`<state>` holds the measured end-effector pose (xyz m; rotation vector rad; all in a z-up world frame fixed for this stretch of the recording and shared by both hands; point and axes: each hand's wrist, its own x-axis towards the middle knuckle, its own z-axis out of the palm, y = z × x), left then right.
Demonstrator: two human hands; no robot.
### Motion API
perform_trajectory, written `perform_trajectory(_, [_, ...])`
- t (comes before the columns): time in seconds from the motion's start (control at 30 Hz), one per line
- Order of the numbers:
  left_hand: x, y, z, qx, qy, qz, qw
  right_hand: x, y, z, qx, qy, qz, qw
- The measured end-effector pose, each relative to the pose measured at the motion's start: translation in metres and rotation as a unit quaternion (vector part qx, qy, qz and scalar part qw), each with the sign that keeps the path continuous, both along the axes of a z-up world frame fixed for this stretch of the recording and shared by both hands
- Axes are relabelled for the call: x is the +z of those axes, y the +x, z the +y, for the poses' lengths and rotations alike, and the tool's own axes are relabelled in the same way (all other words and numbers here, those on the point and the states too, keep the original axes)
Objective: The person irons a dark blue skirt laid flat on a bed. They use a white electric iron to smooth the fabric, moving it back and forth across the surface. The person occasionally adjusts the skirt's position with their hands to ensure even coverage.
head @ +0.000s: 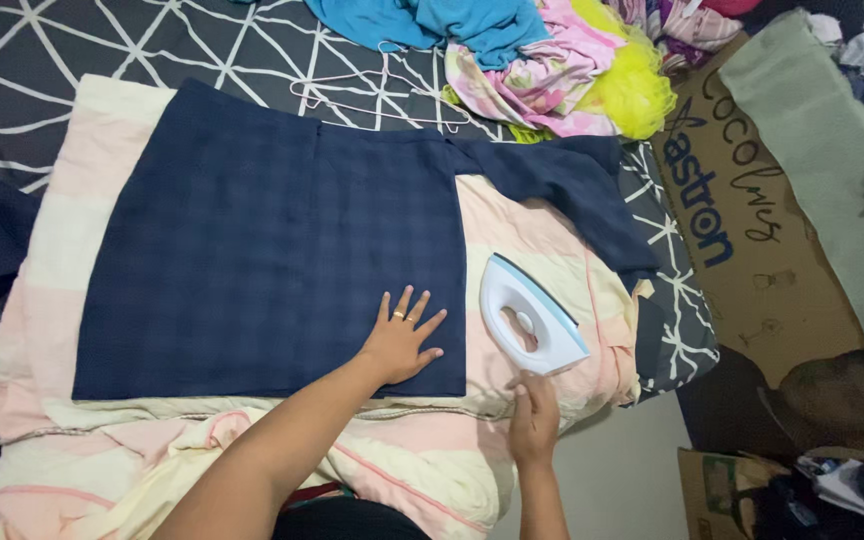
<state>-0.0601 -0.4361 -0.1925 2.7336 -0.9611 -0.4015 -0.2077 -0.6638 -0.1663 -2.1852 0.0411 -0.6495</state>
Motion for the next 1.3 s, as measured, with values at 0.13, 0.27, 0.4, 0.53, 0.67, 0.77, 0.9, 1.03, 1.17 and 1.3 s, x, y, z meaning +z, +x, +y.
perform_trajectory(0.13, [-0.001, -0.003, 0.002, 0.003, -0.024, -0.014, 1.000, 0.010, 0.017, 0.004, 0.001, -0.165, 0.008, 0.986])
perform_trajectory(0.27, [-0.006, -0.013, 0.002, 0.002, -0.045, -0.017, 0.999, 0.012, 0.059, 0.014, 0.009, -0.253, 0.004, 0.967])
perform_trajectory(0.4, [-0.010, -0.028, 0.005, -0.011, -0.067, -0.033, 0.997, 0.001, 0.085, 0.015, -0.004, -0.280, 0.062, 0.958])
perform_trajectory(0.53, [-0.007, -0.047, 0.016, -0.033, -0.117, 0.006, 0.993, -0.023, 0.092, 0.006, -0.020, -0.324, 0.135, 0.936])
perform_trajectory(0.67, [0.002, -0.048, 0.052, 0.013, -0.100, -0.020, 0.995, -0.042, 0.105, -0.008, -0.048, -0.405, 0.198, 0.891])
perform_trajectory(0.77, [0.007, -0.040, 0.106, 0.099, -0.064, -0.075, 0.990, -0.029, 0.113, -0.034, -0.029, -0.393, 0.219, 0.893])
perform_trajectory(0.9, [0.010, -0.047, 0.169, 0.182, -0.035, -0.089, 0.979, 0.029, 0.118, -0.057, -0.091, -0.347, 0.223, 0.907])
perform_trajectory(1.03, [0.007, -0.063, 0.190, 0.197, 0.014, -0.045, 0.979, 0.105, 0.090, -0.054, -0.041, -0.056, 0.269, 0.961])
perform_trajectory(1.17, [0.002, -0.063, 0.186, 0.203, 0.039, -0.023, 0.978, 0.135, 0.076, -0.003, 0.055, -0.122, 0.292, 0.947])
perform_trajectory(1.3, [0.002, -0.069, 0.189, 0.209, 0.037, -0.043, 0.976, 0.105, 0.101, 0.077, 0.106, -0.136, 0.350, 0.921])
